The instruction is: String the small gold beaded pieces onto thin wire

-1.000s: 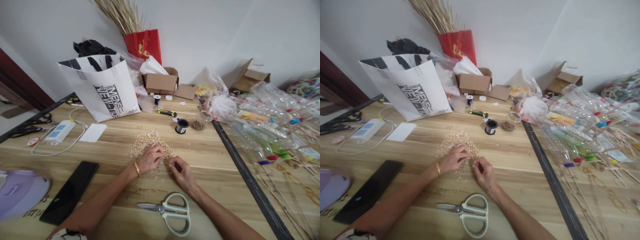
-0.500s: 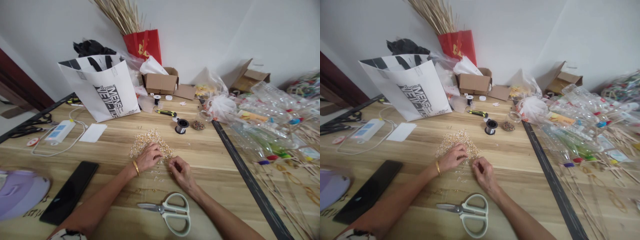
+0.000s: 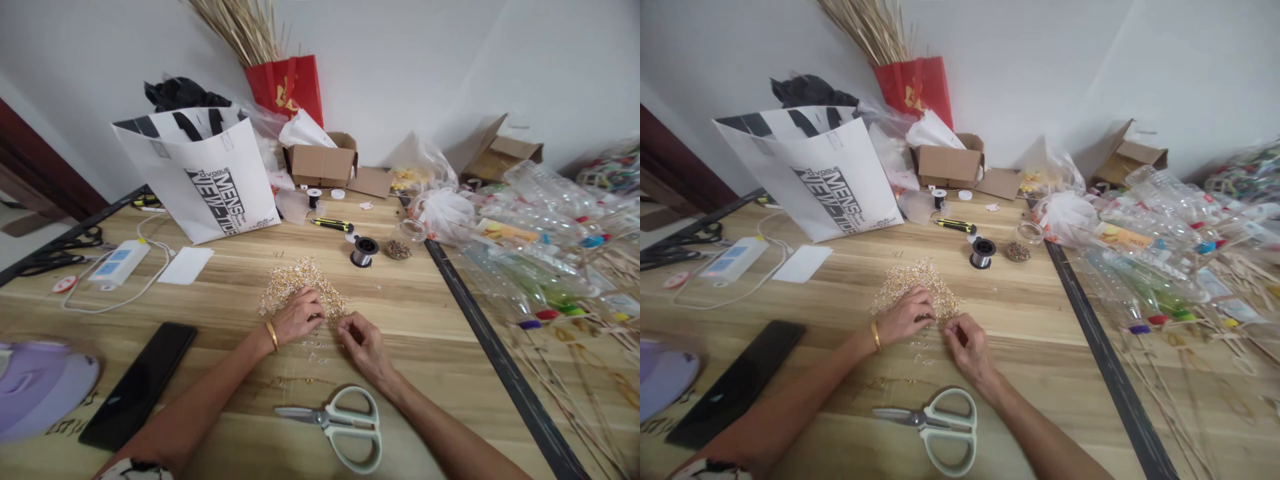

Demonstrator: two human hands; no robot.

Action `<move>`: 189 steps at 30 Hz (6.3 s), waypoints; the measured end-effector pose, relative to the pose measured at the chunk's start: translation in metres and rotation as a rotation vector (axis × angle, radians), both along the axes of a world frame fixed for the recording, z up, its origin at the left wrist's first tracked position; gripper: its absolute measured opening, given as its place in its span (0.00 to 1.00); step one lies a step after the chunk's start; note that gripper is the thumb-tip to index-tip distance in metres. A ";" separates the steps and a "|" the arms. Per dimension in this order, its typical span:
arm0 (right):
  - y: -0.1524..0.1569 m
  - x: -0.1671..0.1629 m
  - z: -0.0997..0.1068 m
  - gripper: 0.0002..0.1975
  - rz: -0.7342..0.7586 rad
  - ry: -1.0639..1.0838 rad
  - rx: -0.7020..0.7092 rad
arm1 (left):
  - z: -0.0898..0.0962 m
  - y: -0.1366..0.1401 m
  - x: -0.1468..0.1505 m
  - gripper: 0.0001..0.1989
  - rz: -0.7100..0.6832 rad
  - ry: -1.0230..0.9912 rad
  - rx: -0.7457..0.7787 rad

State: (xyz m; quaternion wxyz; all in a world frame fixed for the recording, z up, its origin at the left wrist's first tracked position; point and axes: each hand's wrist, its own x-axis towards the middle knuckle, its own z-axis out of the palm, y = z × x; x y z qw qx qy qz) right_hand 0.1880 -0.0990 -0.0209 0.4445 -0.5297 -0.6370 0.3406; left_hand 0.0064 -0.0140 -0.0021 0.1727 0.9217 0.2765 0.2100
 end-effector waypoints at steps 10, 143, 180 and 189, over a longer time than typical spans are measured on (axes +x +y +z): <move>0.000 0.000 0.002 0.06 -0.006 -0.010 0.016 | 0.006 0.002 -0.002 0.04 0.041 -0.032 -0.024; 0.002 -0.001 0.004 0.08 0.004 0.028 -0.028 | 0.022 0.024 -0.027 0.04 0.058 -0.031 -0.125; 0.002 -0.002 0.004 0.05 0.006 0.041 -0.017 | 0.027 0.000 -0.005 0.04 0.119 -0.210 -0.543; 0.001 -0.001 0.008 0.05 0.023 0.068 0.007 | 0.022 -0.009 0.007 0.01 0.137 -0.257 -0.584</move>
